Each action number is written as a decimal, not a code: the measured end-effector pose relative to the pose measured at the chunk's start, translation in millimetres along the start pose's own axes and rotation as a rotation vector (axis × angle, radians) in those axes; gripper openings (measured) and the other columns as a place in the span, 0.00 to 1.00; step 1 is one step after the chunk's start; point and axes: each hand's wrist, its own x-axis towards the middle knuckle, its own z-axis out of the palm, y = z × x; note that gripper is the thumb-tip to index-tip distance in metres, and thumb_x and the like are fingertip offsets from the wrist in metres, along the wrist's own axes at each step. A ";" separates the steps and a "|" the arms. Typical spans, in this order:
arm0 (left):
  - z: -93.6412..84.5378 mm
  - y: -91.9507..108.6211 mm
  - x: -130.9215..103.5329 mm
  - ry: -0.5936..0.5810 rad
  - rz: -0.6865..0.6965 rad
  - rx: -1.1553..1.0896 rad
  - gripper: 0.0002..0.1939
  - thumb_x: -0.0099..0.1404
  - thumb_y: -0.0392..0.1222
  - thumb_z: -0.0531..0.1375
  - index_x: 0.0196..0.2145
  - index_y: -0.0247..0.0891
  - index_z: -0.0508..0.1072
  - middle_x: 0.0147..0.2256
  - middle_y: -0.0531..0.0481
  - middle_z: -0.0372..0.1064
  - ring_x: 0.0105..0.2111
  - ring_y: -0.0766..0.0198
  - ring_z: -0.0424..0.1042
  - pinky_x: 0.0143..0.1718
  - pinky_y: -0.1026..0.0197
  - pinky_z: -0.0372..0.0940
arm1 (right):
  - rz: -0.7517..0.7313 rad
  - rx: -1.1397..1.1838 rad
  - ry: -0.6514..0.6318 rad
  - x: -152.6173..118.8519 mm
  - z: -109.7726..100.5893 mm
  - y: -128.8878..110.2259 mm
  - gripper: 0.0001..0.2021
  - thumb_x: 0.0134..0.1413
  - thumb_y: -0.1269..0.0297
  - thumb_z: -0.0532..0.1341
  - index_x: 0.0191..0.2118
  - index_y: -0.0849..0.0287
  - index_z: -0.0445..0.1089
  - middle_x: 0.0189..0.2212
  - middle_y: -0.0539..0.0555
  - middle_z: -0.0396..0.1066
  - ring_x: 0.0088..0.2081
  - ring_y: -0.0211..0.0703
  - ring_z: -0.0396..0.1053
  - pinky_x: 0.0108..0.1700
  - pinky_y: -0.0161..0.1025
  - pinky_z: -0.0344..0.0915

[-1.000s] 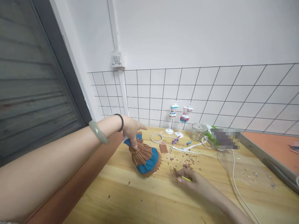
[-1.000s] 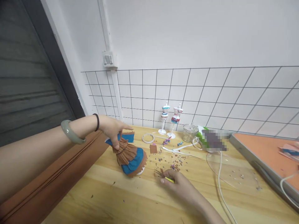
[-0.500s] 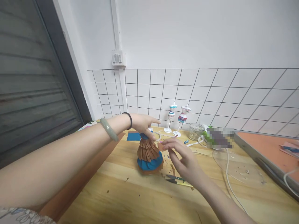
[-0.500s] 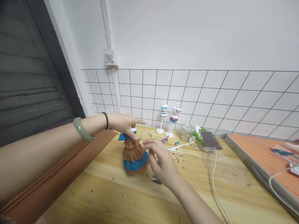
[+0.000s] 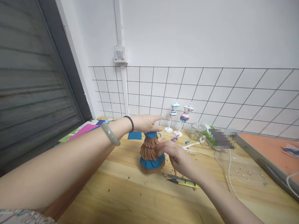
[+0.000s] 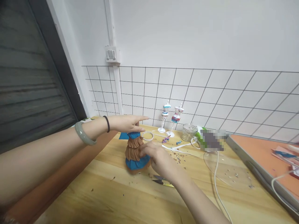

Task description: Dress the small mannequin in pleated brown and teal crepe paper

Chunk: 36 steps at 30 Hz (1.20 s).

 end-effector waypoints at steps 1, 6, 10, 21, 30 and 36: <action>-0.1 0.4 -0.3 0.007 -0.012 -0.001 0.39 0.62 0.57 0.51 0.65 0.38 0.44 0.52 0.39 0.67 0.46 0.55 0.69 0.45 0.59 0.60 | 0.014 -0.003 0.008 -0.6 1.4 1.1 0.21 0.35 0.86 0.46 0.29 0.56 0.68 0.31 0.52 0.72 0.37 0.42 0.69 0.39 0.40 0.65; -0.9 0.9 -1.7 0.035 -0.132 -0.088 0.49 0.55 0.64 0.55 0.66 0.40 0.39 0.43 0.42 0.74 0.32 0.58 0.73 0.31 0.62 0.63 | 0.155 -0.018 0.221 -0.4 0.9 7.5 0.15 0.47 0.82 0.47 0.30 0.56 0.64 0.30 0.53 0.69 0.36 0.44 0.66 0.39 0.43 0.64; -0.7 7.6 -1.5 0.028 -0.222 -0.217 0.52 0.54 0.68 0.53 0.66 0.41 0.37 0.40 0.42 0.74 0.25 0.60 0.74 0.28 0.62 0.65 | 0.259 0.011 0.290 16.1 -0.4 -2.9 0.09 0.57 0.71 0.51 0.42 0.55 0.64 0.40 0.55 0.69 0.40 0.44 0.67 0.41 0.43 0.65; 4.0 23.5 -3.2 0.048 -0.260 -0.565 0.49 0.56 0.73 0.45 0.62 0.32 0.47 0.43 0.32 0.72 0.29 0.54 0.77 0.29 0.57 0.70 | 0.462 -0.062 0.153 64.9 -8.1 -12.4 0.10 0.54 0.56 0.57 0.33 0.58 0.67 0.28 0.52 0.70 0.27 0.40 0.67 0.27 0.37 0.61; 7.9 17.8 -17.7 0.078 -0.213 -0.721 0.44 0.55 0.74 0.44 0.57 0.37 0.57 0.50 0.34 0.67 0.33 0.55 0.76 0.31 0.59 0.71 | 0.481 -0.131 0.059 77.8 -18.0 -21.9 0.17 0.54 0.50 0.56 0.27 0.59 0.67 0.23 0.52 0.70 0.25 0.39 0.64 0.25 0.36 0.55; 9.6 11.2 -24.3 0.150 -0.244 -0.866 0.47 0.54 0.74 0.46 0.61 0.40 0.50 0.56 0.27 0.59 0.30 0.54 0.77 0.29 0.58 0.71 | 0.530 -0.127 0.062 87.0 -30.7 -14.2 0.19 0.52 0.49 0.58 0.20 0.58 0.64 0.15 0.47 0.60 0.19 0.35 0.54 0.22 0.35 0.48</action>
